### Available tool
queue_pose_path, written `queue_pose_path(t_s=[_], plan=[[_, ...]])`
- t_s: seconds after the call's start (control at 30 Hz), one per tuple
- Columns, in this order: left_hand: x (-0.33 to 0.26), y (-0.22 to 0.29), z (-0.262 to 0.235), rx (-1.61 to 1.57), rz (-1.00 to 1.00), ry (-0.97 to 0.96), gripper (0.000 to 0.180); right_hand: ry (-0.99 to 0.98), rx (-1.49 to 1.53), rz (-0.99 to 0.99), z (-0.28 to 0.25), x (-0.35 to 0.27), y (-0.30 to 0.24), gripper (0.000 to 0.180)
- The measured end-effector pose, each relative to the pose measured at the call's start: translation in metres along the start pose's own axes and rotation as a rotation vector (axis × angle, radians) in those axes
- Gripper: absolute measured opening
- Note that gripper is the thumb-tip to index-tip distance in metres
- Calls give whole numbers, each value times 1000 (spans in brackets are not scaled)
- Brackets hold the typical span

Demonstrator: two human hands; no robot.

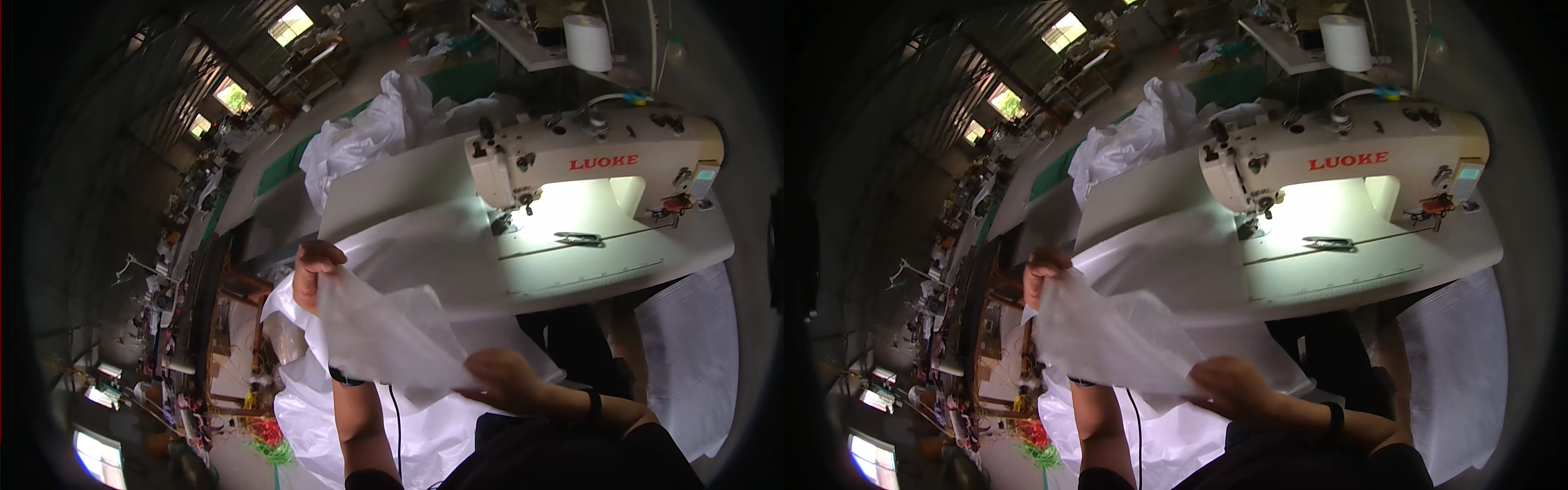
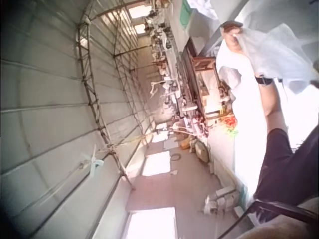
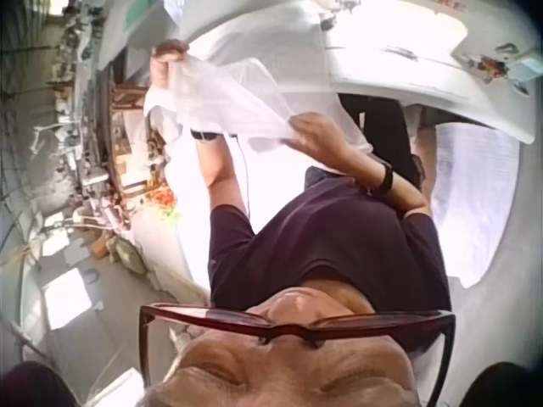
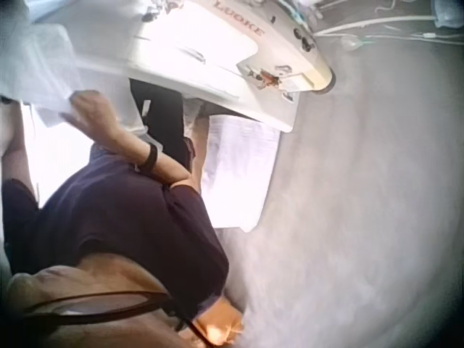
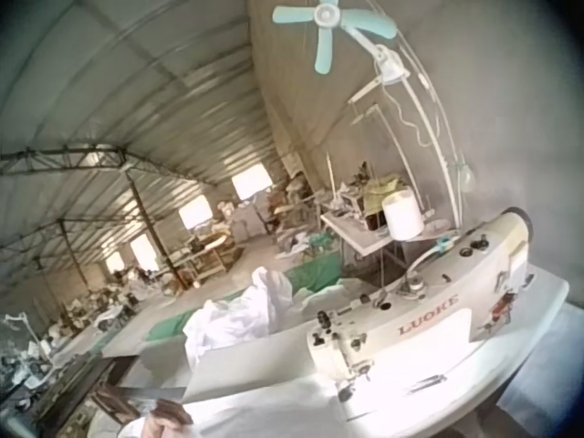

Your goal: Sewing together large white plastic sheets using an industrial sewing machine.

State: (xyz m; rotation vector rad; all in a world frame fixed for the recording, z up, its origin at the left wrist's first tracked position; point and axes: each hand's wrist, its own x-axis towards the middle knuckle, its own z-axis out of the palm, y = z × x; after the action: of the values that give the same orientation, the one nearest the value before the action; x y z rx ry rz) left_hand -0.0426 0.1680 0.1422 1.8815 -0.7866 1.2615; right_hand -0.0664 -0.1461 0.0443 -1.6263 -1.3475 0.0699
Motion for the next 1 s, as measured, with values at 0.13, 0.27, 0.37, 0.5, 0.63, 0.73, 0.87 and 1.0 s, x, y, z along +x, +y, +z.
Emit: queue_pose_path(t_s=[0.13, 0.27, 0.37, 0.5, 0.63, 0.73, 0.87, 1.0], plan=[[25, 16, -49, -262, -114, -302, 33, -48, 458, -71, -6, -8, -21, 28], [37, 43, -35, -99, -23, -326, 44, 432, 105, 78, 7, 9, -3, 36], [29, 58, 6, 13, -115, 12, 43, 150, 114, 137, 17, 6, 5, 38], [39, 61, 29, 549, -75, 109, 27, -581, 141, 316, 11, -27, 5, 38], [41, 40, 49, 817, 8, -114, 17, -84, 557, 269, 11, -49, 8, 27], [32, 5, 68, 784, 41, -115, 16, -97, 391, 290, 27, -49, 19, 33], [10, -73, 93, 811, -142, -248, 12, 125, 725, 567, 45, -46, 51, 35], [-50, -158, 125, 788, -442, -390, 15, 204, 838, 825, 50, -39, 101, 35]])
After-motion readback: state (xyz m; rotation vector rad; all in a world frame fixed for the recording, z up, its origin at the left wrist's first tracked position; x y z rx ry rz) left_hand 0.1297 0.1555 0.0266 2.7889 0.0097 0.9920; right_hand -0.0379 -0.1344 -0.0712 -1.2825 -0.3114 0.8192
